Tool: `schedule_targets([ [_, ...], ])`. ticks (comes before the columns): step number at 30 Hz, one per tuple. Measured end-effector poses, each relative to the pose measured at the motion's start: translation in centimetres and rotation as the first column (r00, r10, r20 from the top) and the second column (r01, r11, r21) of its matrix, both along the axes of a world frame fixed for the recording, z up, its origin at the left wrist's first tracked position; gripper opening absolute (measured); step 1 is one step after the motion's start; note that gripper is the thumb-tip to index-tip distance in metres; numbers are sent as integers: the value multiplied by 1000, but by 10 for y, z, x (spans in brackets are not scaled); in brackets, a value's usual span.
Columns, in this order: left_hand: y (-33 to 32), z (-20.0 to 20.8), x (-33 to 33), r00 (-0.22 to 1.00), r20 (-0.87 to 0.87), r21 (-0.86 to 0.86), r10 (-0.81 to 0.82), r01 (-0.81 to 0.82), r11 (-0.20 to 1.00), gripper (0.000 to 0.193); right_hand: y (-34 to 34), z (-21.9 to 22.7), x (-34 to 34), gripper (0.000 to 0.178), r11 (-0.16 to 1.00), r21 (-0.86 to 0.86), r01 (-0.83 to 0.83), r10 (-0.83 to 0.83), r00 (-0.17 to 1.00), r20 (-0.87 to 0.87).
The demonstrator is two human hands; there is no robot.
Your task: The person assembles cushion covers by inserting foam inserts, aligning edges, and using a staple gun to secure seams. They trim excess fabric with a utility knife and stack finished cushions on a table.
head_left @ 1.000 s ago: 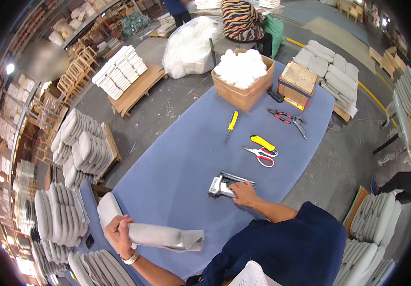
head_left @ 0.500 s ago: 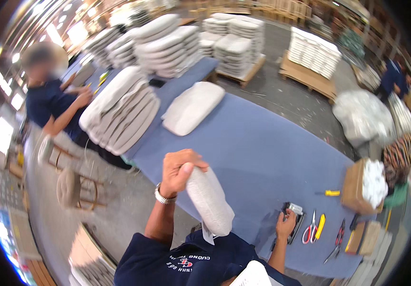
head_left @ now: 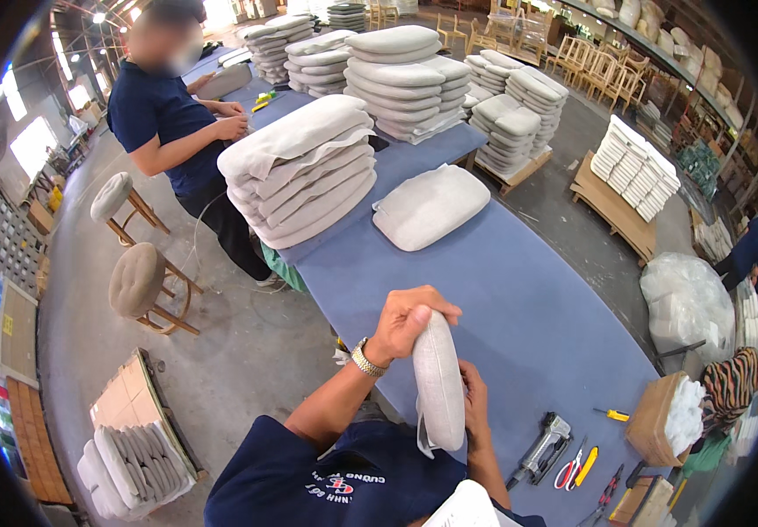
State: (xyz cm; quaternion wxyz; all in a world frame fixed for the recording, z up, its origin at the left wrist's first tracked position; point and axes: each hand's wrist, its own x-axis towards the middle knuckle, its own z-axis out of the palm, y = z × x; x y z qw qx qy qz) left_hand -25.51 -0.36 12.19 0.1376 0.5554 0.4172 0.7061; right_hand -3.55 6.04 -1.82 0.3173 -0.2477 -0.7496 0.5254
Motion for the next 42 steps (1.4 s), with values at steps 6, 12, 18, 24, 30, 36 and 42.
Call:
schedule_targets([
  [6, -5, -92, -29, 882, 471, -139, -6, 80, 987, 64, -12, -13, -25, 31, 989, -53, 140, -128, 973, 194],
  [12, -41, -160, -44, 570, 795, -425, 209, 275, 863, 64, -16, -47, -75, 38, 968, 201, 153, -223, 891, 396],
  [18, -62, -155, -80, 600, 777, -530, 189, 462, 711, 63, -57, -49, -111, 39, 924, 369, 103, -304, 784, 541],
  [24, -35, -115, -72, 583, 811, -498, 34, 659, 564, 63, -98, 20, -94, 51, 880, 241, 409, -474, 742, 474],
  [30, 12, -61, -26, 488, 856, -398, -173, 834, 382, 63, -70, 69, -77, 52, 683, 160, 713, -729, 654, 202],
  [36, 50, -80, 50, 370, 907, -342, -202, 926, 157, 56, -42, 53, -12, 57, 565, -11, 825, -791, 545, 277],
  [42, 69, -142, 71, 400, 895, -382, -198, 916, 124, 64, -60, 47, 21, 81, 557, 188, 809, -756, 400, 518],
])
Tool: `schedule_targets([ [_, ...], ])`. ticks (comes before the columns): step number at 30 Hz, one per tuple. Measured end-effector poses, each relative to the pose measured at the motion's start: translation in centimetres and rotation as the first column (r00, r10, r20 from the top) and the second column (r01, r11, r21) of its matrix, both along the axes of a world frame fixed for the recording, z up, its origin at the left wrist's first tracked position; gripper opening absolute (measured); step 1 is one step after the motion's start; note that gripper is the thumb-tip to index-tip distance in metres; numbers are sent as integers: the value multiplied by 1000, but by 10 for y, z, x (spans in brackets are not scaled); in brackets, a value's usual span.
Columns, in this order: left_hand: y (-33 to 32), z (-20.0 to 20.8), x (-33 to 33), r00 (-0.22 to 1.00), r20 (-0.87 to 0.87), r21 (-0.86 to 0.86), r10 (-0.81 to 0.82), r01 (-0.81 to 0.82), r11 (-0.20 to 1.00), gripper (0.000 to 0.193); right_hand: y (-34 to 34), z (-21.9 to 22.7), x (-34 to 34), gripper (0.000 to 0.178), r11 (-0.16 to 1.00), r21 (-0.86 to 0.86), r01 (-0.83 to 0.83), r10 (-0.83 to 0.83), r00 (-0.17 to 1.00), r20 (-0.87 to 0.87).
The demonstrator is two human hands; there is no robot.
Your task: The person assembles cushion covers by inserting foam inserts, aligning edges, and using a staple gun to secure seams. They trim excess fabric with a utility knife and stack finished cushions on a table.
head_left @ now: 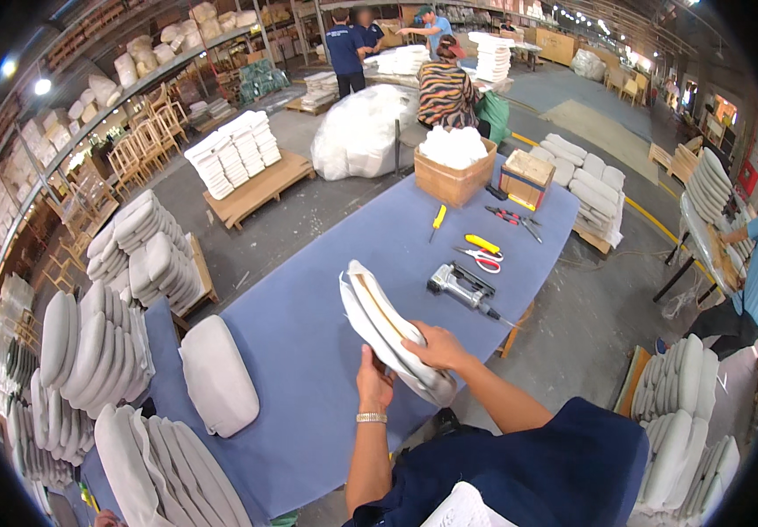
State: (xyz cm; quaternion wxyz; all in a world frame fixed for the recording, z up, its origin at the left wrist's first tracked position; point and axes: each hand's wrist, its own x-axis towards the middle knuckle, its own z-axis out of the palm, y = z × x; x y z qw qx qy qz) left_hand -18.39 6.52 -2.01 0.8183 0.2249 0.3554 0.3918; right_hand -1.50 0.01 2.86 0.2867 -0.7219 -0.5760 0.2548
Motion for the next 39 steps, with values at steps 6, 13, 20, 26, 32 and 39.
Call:
schedule_targets([
  [6, -24, -31, 3, 940, 10, 51, -342, 341, 939, 66, -15, -28, 25, 95, 991, -63, 115, -115, 993, 3],
  [13, -45, -64, -16, 884, -166, -52, -436, 434, 900, 52, -45, -54, 18, 94, 988, 101, 117, -125, 989, 81],
  [20, -24, -18, -29, 829, -541, 330, -141, 363, 871, 37, -38, -38, -22, 86, 987, 61, 151, -158, 979, 131],
  [26, -11, 219, -87, 833, -204, 958, 515, 61, 281, 33, -49, -35, -26, 83, 996, 82, 24, -37, 987, 158],
  [32, -61, 370, -163, 798, 296, 783, 525, 112, -612, 48, -58, -34, -25, 75, 960, 217, -178, 182, 983, 1],
  [39, -90, 400, -187, 805, 288, 467, 519, 356, -810, 47, -36, -69, 53, 64, 928, 296, -226, 205, 973, 101],
])
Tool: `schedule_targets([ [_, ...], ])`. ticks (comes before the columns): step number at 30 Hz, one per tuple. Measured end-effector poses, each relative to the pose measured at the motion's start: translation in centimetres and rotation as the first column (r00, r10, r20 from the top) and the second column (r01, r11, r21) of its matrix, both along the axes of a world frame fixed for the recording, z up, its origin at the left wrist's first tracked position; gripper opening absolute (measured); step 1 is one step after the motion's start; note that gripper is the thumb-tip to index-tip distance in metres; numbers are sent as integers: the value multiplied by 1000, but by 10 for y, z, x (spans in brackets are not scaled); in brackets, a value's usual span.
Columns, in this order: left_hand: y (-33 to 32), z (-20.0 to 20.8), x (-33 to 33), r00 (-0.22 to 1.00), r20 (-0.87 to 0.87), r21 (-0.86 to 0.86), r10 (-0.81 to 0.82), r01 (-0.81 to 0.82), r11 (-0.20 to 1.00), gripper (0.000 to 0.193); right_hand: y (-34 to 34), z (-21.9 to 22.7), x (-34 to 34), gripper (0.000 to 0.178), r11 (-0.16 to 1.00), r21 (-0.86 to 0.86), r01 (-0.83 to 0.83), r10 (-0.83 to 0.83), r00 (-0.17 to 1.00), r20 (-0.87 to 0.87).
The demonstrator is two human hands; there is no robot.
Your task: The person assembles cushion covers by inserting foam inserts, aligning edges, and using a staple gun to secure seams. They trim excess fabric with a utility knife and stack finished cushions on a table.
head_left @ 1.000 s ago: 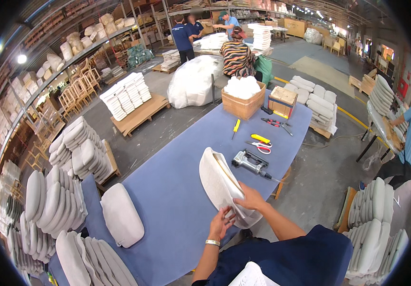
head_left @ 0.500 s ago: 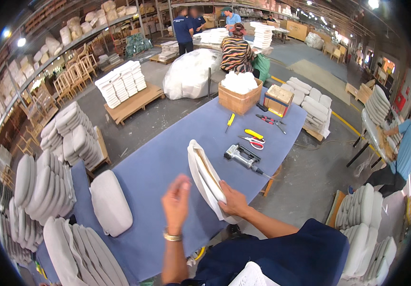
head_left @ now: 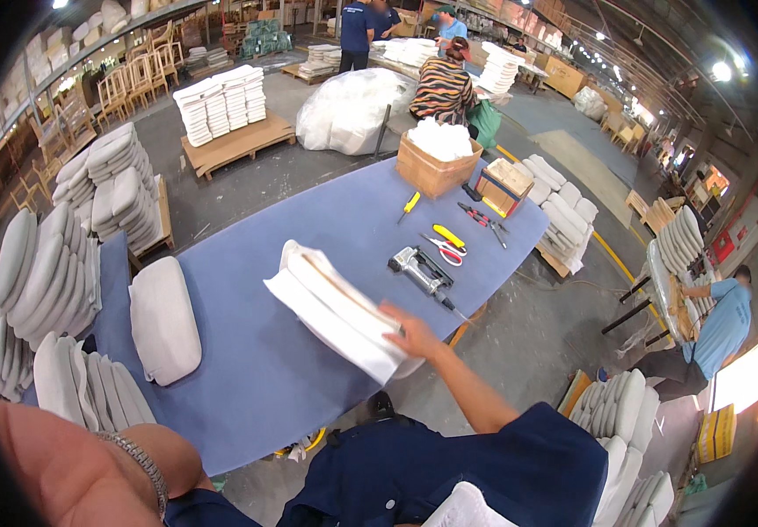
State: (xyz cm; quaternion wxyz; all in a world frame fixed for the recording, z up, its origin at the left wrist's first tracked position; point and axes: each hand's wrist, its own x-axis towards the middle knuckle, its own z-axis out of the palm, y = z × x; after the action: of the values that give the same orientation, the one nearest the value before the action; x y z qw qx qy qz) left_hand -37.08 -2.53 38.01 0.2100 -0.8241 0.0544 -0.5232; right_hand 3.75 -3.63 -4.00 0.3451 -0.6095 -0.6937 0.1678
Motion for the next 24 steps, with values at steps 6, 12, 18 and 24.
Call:
schedule_targets([
  [6, -14, -2, -17, 996, -57, 27, 64, -63, 998, 47, 3, 64, 15, 44, 954, 83, 289, -286, 957, -50],
  [12, -21, -7, -22, 992, -89, 22, 95, -93, 995, 46, -34, 229, -33, 32, 989, 140, -57, 122, 848, -515],
  [18, -9, -9, -6, 997, -78, 38, 15, -12, 999, 45, -126, 400, -71, 24, 722, 617, -314, 294, 946, 138],
  [24, -5, -10, -9, 989, -112, 57, 101, -95, 994, 44, -156, 462, -102, 37, 800, 285, -529, 337, 787, 517],
])
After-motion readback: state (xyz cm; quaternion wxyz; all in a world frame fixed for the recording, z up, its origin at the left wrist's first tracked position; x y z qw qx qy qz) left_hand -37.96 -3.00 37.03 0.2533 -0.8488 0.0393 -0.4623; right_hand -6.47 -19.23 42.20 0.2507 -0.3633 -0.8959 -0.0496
